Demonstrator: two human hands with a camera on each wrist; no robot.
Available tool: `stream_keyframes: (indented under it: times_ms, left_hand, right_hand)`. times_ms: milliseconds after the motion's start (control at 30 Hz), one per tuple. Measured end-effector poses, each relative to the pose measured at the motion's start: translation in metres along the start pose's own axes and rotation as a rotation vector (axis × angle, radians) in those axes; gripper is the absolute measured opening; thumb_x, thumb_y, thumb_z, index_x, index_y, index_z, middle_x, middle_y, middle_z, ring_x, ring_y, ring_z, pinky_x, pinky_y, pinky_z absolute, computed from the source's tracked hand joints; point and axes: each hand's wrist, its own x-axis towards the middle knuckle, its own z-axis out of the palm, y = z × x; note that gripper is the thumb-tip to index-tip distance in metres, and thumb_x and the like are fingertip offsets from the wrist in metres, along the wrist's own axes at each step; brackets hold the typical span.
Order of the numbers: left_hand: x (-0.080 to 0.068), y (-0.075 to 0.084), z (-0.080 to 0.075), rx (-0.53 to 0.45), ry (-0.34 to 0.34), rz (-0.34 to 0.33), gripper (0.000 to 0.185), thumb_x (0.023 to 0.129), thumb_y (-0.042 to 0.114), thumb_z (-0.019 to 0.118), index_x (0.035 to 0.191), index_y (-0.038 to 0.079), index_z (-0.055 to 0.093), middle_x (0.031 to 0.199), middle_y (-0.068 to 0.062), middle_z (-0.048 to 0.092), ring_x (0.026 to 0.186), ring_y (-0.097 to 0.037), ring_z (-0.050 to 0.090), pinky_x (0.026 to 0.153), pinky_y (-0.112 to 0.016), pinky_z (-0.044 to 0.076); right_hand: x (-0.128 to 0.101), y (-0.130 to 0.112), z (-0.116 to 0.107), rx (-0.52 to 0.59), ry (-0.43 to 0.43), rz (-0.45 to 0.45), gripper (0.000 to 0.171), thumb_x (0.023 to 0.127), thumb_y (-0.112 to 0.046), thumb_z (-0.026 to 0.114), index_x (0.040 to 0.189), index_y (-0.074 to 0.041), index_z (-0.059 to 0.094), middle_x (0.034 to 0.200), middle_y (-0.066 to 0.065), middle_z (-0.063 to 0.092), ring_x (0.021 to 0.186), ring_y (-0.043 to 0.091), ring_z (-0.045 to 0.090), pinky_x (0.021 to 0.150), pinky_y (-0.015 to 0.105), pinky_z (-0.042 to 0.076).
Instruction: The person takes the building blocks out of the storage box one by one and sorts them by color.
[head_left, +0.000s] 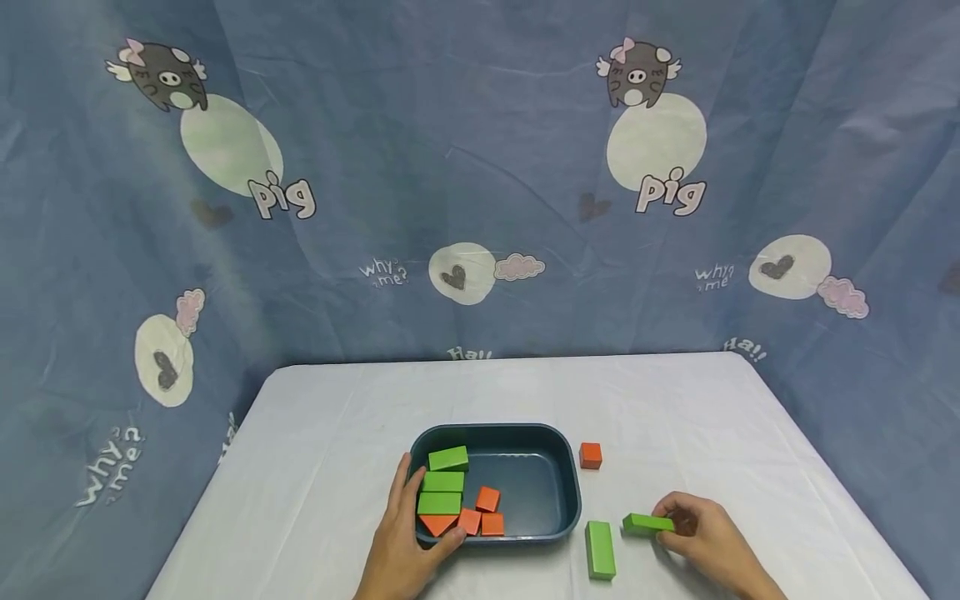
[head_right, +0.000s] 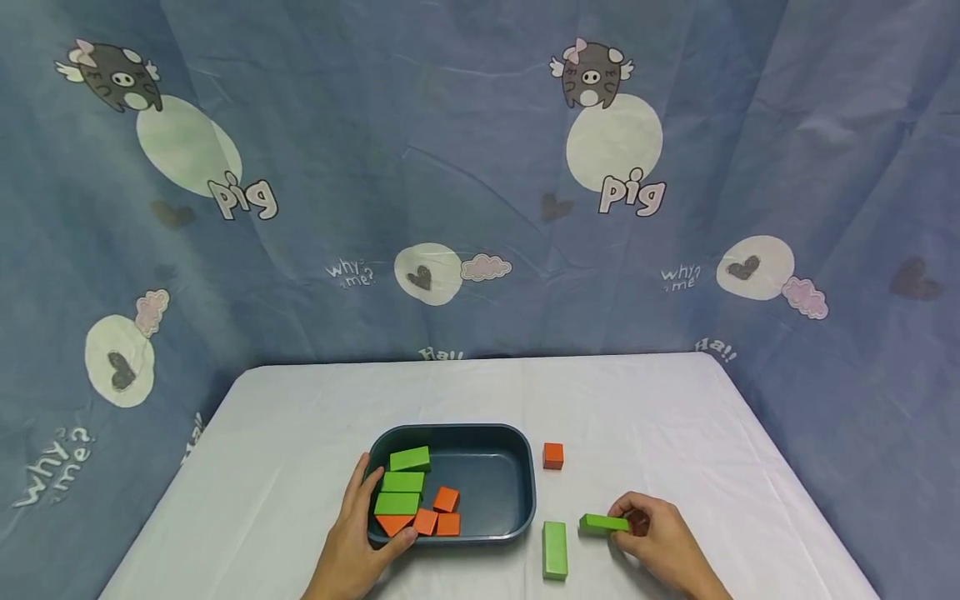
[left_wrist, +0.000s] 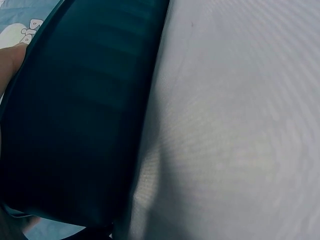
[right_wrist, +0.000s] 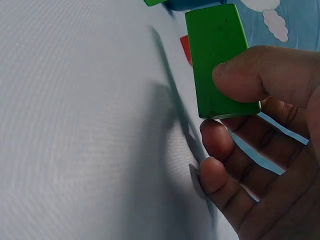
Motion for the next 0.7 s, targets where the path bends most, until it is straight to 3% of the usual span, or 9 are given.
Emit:
stream_keyframes:
  times_ms: [267, 700]
  left_hand:
    - [-0.0009, -0.0008, 0.0006, -0.009, 0.013, 0.011, 0.102, 0.081, 0.067, 0.075, 0.157, 0.010, 0.036, 0.170, -0.004, 0.010, 0.135, -0.040, 0.048, 0.100, -0.064, 0.045]
    - [-0.0003, -0.0018, 0.0007, -0.029, 0.030, 0.040, 0.101, 0.081, 0.063, 0.077, 0.157, 0.009, 0.036, 0.170, 0.003, 0.007, 0.138, -0.040, 0.045, 0.100, -0.063, 0.045]
  right_hand:
    - [0.0002, 0.0021, 0.0037, -0.066, 0.017, 0.046, 0.022, 0.078, 0.001, 0.081, 0.095, -0.008, 0.071, 0.090, 0.001, 0.068, 0.071, 0.013, 0.058, 0.062, 0.026, 0.051]
    - [-0.0006, 0.0015, 0.0069, -0.114, 0.026, 0.035, 0.023, 0.076, 0.003, 0.081, 0.093, -0.010, 0.071, 0.082, -0.002, 0.063, 0.067, 0.010, 0.051, 0.058, 0.025, 0.045]
